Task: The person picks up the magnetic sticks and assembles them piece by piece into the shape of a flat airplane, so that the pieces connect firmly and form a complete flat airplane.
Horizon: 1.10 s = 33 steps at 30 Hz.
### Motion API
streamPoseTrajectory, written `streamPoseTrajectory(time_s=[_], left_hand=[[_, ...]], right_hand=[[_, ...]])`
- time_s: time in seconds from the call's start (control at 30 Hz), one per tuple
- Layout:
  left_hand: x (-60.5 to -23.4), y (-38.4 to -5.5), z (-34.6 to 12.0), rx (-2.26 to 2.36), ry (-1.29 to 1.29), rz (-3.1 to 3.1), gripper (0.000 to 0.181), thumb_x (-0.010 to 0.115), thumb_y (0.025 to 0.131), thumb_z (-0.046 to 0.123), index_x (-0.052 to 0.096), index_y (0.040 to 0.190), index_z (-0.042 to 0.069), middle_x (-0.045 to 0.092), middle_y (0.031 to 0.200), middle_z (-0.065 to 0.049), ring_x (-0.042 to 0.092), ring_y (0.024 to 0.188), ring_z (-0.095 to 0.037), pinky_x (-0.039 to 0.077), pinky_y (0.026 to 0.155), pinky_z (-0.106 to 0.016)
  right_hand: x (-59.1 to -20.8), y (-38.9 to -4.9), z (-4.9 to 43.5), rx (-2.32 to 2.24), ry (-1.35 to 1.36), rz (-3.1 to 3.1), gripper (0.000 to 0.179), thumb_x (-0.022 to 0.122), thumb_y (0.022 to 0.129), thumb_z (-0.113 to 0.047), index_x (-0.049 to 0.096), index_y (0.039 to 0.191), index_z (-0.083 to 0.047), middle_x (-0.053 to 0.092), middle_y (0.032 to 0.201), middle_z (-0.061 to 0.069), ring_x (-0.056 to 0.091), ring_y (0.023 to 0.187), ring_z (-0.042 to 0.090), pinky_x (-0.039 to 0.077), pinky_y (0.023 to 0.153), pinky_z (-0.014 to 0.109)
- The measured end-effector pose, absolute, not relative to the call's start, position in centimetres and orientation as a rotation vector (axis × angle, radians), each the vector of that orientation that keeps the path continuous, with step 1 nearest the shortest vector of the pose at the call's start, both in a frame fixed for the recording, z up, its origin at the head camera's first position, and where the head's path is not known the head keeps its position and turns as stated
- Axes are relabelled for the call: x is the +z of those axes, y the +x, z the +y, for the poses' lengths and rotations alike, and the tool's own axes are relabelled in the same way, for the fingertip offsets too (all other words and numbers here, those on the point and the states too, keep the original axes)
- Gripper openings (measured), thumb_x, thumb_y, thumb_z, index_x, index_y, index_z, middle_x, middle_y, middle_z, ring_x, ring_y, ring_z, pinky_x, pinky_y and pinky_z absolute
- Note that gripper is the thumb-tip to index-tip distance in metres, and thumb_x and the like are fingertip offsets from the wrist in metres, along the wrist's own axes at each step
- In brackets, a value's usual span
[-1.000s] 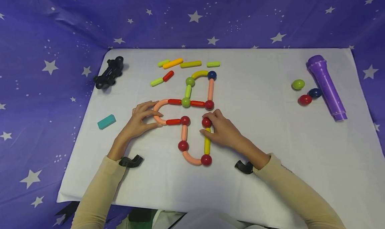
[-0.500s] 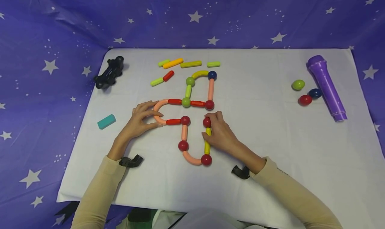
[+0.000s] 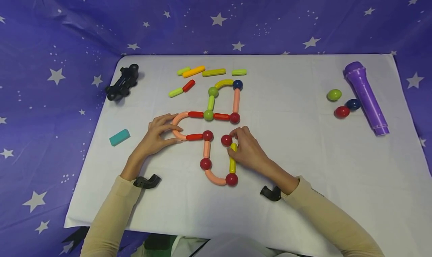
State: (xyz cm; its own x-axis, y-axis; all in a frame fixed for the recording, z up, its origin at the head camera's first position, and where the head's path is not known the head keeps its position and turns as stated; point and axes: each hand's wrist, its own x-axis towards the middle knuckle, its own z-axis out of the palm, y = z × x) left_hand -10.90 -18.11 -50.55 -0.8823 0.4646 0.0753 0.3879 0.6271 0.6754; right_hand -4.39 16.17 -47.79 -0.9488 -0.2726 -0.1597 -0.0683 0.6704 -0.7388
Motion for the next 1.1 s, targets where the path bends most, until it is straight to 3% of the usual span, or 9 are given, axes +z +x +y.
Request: streamPoseTrajectory(time_s=[0.1, 0.23, 0.33, 0.53, 0.73, 1.1], left_hand=[[-50.6, -10.9, -18.1, 1.099, 0.719, 2.736, 0.034, 0.086, 0.075, 0.03, 0.075, 0.106, 0.024, 0.048, 0.148, -0.003, 0.027, 0.144, -0.029, 0.021, 0.104, -0.053], [-50.6, -11.0, -18.0, 1.093, 0.731, 2.737, 0.034, 0.086, 0.075, 0.029, 0.075, 0.107, 0.024, 0.048, 0.148, -0.003, 0.027, 0.144, -0.028, 0.021, 0.104, -0.053], [-50.5, -11.0, -18.0, 1.089, 0.735, 2.738, 0.034, 0.085, 0.075, 0.029, 0.075, 0.107, 0.024, 0.048, 0.148, -0.003, 0.027, 0.144, -0.028, 0.021, 0.104, -0.053], [-50.4, -10.8, -18.0, 1.106, 0.73, 2.736, 0.034, 0.086, 0.075, 0.029, 0.075, 0.107, 0.023, 0.049, 0.148, -0.004, 0.027, 0.144, -0.028, 0.021, 0.104, -0.053], [-50.6, -10.8, -18.0, 1.104, 0.746, 2.743, 0.034, 0.086, 0.074, 0.028, 0.075, 0.106, 0.023, 0.049, 0.148, -0.004, 0.027, 0.144, -0.029, 0.021, 0.103, -0.052], [-50.5, -10.9, -18.0, 1.099, 0.737, 2.74, 0.034, 0.086, 0.075, 0.029, 0.075, 0.107, 0.024, 0.048, 0.148, -0.003, 0.027, 0.144, -0.028, 0.021, 0.104, -0.053]], right_hand=[[-47.8, -4.4, 16.1, -1.102, -0.283, 2.645, 0.056, 0.079, 0.079, -0.014, 0.053, 0.127, -0.003, 0.05, 0.106, 0.015, 0.05, 0.079, 0.022, 0.048, 0.064, 0.027], [-47.8, -4.3, 15.7, -0.923, -0.339, 2.71, 0.069, 0.079, 0.079, -0.025, 0.049, 0.14, -0.018, 0.045, 0.11, 0.014, 0.048, 0.071, 0.019, 0.043, 0.055, 0.025], [-47.9, -4.4, 15.1, -0.824, -0.439, 2.783, 0.069, 0.081, 0.078, -0.034, 0.052, 0.14, -0.025, 0.044, 0.111, 0.011, 0.047, 0.075, 0.018, 0.04, 0.055, 0.025], [-47.9, -5.0, 14.0, -0.815, -0.603, 2.884, 0.055, 0.084, 0.075, -0.038, 0.066, 0.124, -0.021, 0.052, 0.104, 0.006, 0.047, 0.094, 0.02, 0.041, 0.072, 0.031], [-47.5, -5.4, 14.6, -0.921, -0.529, 2.775, 0.038, 0.081, 0.08, -0.032, 0.068, 0.11, -0.014, 0.061, 0.095, 0.002, 0.051, 0.089, 0.019, 0.044, 0.076, 0.033], [-48.1, -6.6, 19.1, -1.207, -0.545, 2.598, 0.035, 0.074, 0.087, -0.013, 0.064, 0.121, -0.01, 0.064, 0.099, 0.002, 0.055, 0.079, 0.016, 0.048, 0.07, 0.028]])
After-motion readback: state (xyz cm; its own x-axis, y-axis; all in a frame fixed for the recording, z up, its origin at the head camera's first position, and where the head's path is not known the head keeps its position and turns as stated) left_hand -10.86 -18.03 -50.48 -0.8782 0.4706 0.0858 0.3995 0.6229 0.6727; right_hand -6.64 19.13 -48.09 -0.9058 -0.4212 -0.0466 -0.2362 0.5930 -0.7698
